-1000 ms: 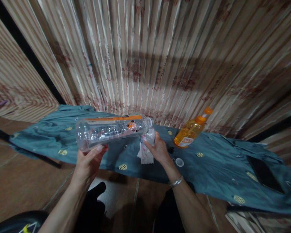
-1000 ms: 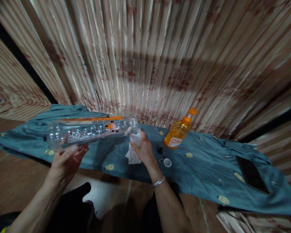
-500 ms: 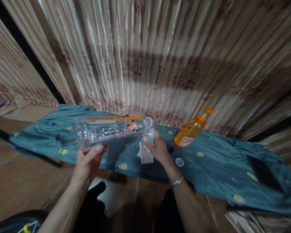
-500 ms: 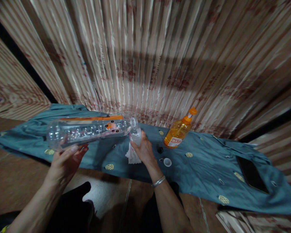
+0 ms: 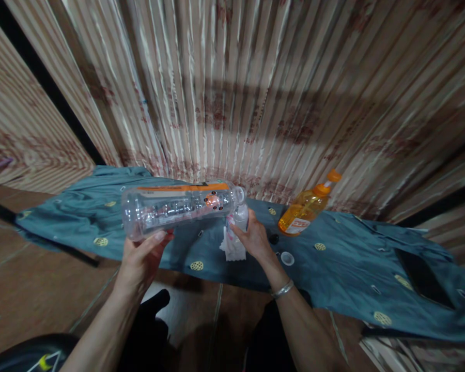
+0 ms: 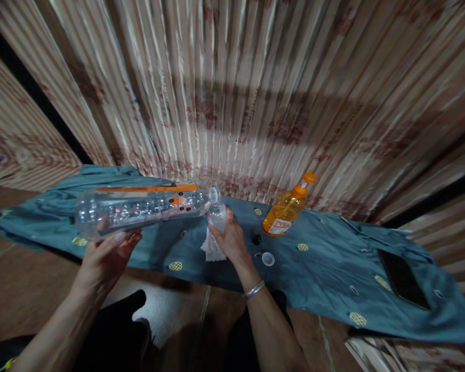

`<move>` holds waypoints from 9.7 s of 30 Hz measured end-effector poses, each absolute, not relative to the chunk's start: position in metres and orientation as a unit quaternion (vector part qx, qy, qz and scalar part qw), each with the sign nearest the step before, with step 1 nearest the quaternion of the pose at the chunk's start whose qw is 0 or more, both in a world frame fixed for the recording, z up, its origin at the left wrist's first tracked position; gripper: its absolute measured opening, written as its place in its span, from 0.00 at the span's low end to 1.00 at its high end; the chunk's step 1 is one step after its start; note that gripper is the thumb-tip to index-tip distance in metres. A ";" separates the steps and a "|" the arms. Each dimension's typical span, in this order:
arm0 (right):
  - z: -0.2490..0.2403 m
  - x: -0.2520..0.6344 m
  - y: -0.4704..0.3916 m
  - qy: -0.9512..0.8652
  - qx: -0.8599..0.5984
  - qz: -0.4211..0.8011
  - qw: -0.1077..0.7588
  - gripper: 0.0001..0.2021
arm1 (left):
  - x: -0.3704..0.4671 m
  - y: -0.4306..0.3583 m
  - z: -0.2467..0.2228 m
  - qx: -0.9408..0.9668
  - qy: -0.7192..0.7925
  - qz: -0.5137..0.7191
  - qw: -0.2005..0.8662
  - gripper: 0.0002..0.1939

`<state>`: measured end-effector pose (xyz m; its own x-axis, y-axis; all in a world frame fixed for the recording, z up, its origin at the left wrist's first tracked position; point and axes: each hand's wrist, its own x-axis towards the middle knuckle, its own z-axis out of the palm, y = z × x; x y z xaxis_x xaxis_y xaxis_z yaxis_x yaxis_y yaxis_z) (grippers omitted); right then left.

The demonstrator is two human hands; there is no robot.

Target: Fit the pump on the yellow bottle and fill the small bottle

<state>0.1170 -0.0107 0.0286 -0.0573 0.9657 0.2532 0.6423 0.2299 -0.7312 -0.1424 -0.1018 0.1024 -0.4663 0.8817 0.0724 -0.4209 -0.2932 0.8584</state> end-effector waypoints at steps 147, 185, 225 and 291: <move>0.039 0.110 -0.017 -0.711 -0.585 0.206 0.331 0.33 | -0.169 -0.102 0.104 0.306 0.343 0.768 0.446 0.37; 0.033 0.111 -0.013 -0.713 -0.575 0.217 0.338 0.33 | -0.154 -0.079 0.097 0.184 0.368 0.787 0.461 0.20; 0.032 0.110 -0.014 -0.701 -0.580 0.219 0.352 0.33 | -0.143 -0.093 0.115 0.222 0.351 0.771 0.483 0.24; 0.035 0.112 -0.016 -0.711 -0.574 0.211 0.348 0.32 | -0.137 -0.088 0.113 0.209 0.351 0.783 0.470 0.27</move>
